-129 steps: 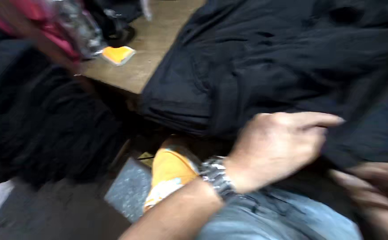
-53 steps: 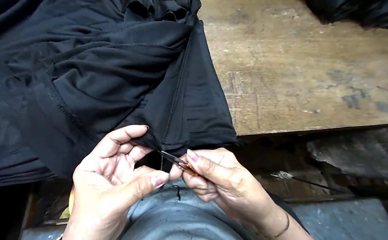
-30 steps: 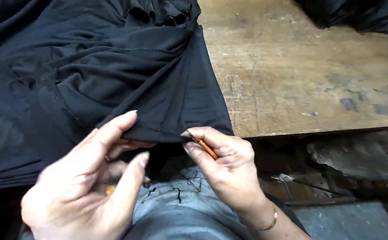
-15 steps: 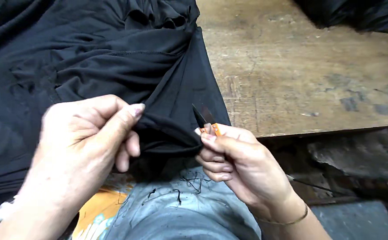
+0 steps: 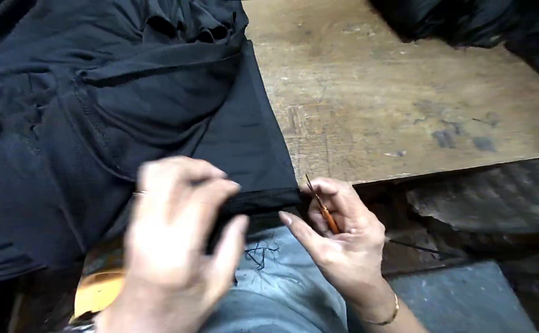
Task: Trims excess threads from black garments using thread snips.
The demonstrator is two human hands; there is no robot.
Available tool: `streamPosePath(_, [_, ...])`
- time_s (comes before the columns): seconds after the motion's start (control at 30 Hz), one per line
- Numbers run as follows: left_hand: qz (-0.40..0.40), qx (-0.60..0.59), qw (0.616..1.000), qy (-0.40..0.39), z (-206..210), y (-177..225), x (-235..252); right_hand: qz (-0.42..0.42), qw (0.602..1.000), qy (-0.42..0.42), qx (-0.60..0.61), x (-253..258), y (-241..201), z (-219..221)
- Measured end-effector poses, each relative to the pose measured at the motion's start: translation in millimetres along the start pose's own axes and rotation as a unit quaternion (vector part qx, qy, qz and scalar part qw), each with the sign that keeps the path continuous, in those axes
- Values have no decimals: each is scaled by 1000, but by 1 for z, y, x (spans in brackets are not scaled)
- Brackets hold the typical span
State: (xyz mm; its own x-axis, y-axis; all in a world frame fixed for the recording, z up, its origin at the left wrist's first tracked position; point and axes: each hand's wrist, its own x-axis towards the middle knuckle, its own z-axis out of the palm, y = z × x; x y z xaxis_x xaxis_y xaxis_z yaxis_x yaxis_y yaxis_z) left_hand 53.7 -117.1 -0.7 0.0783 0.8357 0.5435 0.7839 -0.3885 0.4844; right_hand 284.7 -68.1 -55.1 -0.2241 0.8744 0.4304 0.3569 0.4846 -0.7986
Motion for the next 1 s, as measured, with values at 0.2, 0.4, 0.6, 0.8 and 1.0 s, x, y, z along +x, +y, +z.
streamPosePath(0.2, [22, -7, 999, -34, 49, 8, 9, -28, 999, -7, -13, 23, -11, -5])
streamPosePath(0.4, [-10, -68, 997, 28, 30, 9, 24, -24, 999, 35, -10, 36, -24, 10])
streamPosePath(0.6, [-115, -183, 970, 111, 5, 0, 18, -106, 993, 24, -57, 41, -18, 29])
streamPosePath(0.8, [-218, -261, 933, 119, 6, -12, 10, -156, 979, -127, 30, 19, -16, 40])
streamPosePath(1.0, [-273, -304, 906, 110, 8, -16, 11, 35, 983, -113, 139, 37, -30, 22])
